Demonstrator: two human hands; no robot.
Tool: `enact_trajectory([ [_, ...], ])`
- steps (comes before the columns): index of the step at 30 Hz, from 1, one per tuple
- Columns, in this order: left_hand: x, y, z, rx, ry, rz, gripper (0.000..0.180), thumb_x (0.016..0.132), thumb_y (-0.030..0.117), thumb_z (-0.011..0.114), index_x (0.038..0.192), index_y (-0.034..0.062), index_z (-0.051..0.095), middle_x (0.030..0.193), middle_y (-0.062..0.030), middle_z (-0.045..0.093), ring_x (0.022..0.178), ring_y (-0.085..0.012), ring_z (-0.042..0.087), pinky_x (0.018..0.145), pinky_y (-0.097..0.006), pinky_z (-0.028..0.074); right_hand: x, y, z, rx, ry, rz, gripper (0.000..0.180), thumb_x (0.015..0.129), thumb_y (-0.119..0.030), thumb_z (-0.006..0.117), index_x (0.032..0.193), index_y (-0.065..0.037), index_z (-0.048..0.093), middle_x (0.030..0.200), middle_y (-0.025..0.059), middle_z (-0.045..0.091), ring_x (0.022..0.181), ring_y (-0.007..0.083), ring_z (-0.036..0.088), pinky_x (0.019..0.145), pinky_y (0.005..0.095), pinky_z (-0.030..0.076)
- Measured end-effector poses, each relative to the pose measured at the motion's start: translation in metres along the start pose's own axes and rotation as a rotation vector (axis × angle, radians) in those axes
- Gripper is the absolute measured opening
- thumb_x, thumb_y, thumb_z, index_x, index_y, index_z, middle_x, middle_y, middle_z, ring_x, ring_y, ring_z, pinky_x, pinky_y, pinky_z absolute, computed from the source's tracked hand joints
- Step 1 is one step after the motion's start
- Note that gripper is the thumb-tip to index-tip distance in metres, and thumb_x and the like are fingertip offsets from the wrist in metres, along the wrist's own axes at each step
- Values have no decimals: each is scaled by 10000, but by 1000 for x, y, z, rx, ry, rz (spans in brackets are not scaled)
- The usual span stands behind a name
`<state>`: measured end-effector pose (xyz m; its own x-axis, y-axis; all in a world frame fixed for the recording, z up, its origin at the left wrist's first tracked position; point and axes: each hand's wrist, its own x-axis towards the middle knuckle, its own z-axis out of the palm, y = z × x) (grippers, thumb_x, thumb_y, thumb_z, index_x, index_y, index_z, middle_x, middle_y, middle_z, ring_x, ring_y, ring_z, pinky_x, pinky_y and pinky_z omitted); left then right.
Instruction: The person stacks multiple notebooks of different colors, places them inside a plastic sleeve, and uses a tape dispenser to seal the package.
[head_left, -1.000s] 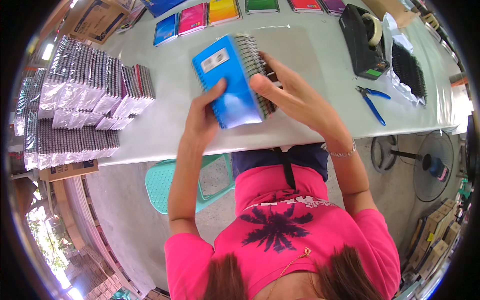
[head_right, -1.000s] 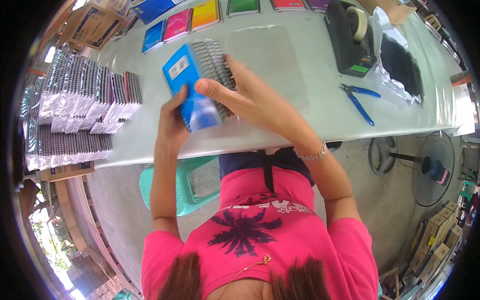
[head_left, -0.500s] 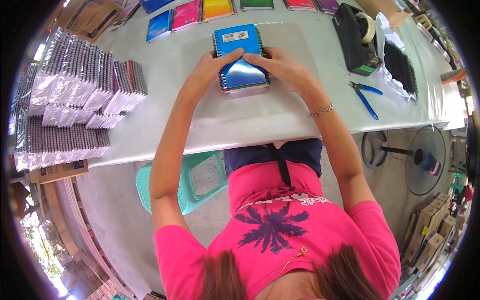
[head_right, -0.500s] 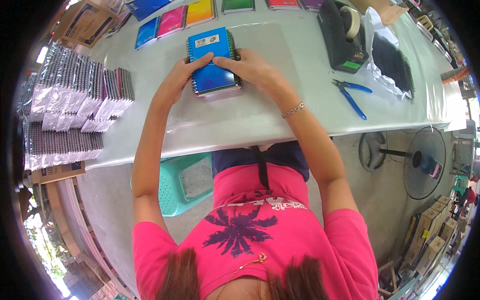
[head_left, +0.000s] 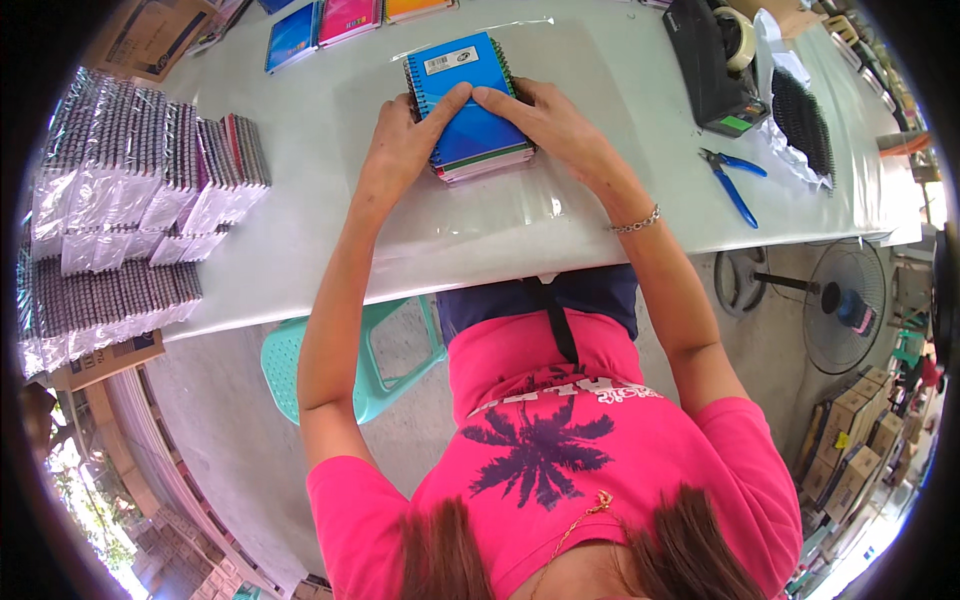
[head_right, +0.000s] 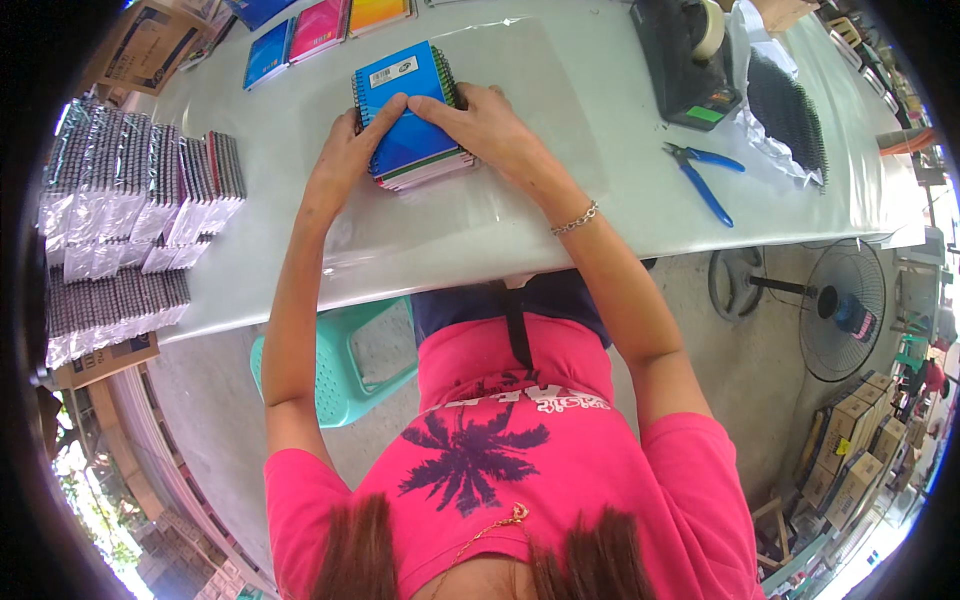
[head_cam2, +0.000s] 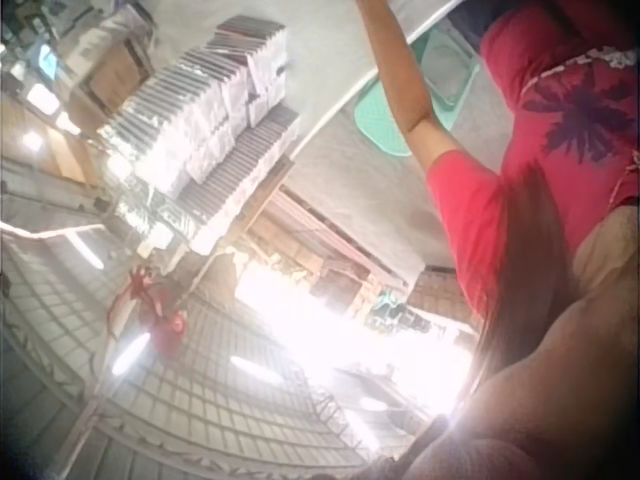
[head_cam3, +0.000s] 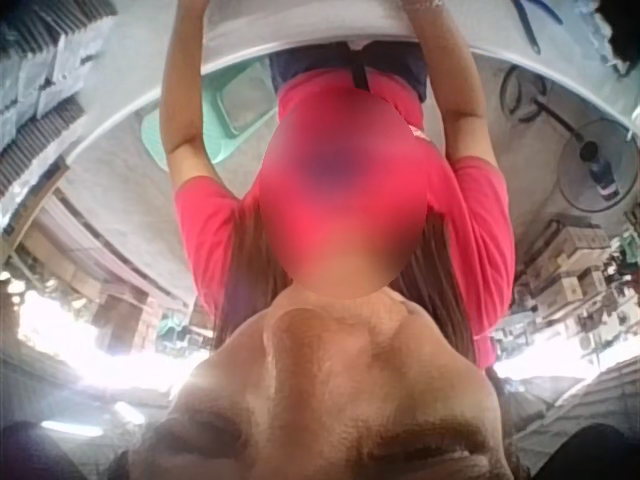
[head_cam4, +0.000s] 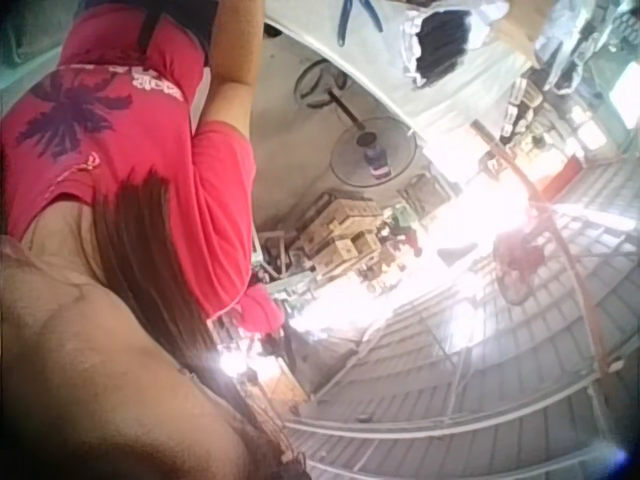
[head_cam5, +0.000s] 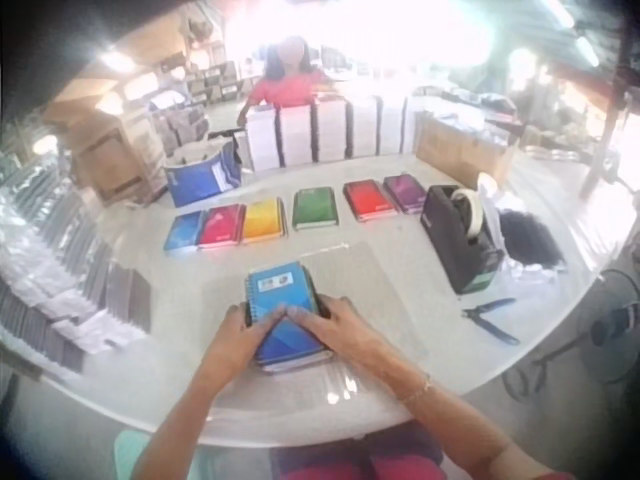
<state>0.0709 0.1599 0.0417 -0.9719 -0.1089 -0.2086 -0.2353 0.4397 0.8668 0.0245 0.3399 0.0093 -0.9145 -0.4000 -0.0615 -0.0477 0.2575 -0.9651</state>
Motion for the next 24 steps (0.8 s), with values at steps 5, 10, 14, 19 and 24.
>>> enact_trajectory([
  [5,7,-18,9,-76,82,138,701,845,579,614,1114,-68,616,924,-221,672,876,-277,660,802,-364,519,3,1,-5,14,-105,41,623,911,-500,580,1178,63,612,1119,176,578,1089,227,520,951,320,423],
  [10,11,-32,1,9,45,43,816,849,662,525,1230,-60,536,1126,-295,546,1140,-369,507,985,-412,400,-7,-11,1,-39,-12,63,664,872,-523,611,1119,93,618,1178,267,514,1134,299,512,891,386,480],
  [14,-10,-32,-15,411,293,10,807,855,669,493,1274,-21,511,1198,-303,475,1175,-416,467,1008,-452,370,-6,14,-38,-322,346,-120,700,867,-522,614,1193,95,559,1177,264,518,1160,380,473,957,455,413],
  [19,-39,-84,-26,886,652,-83,653,899,535,522,1279,5,505,1226,-296,455,1174,-442,457,1000,-552,327,-3,31,-62,-969,492,16,520,853,-395,651,1145,27,569,1175,249,516,1145,433,440,934,525,395],
  [24,-41,-63,-13,664,644,-86,591,853,424,644,1317,96,483,1276,-217,465,1159,-400,497,948,-481,419,5,41,-65,-823,449,-141,419,792,-190,713,1119,10,544,1030,210,580,1015,396,533,840,482,454],
])
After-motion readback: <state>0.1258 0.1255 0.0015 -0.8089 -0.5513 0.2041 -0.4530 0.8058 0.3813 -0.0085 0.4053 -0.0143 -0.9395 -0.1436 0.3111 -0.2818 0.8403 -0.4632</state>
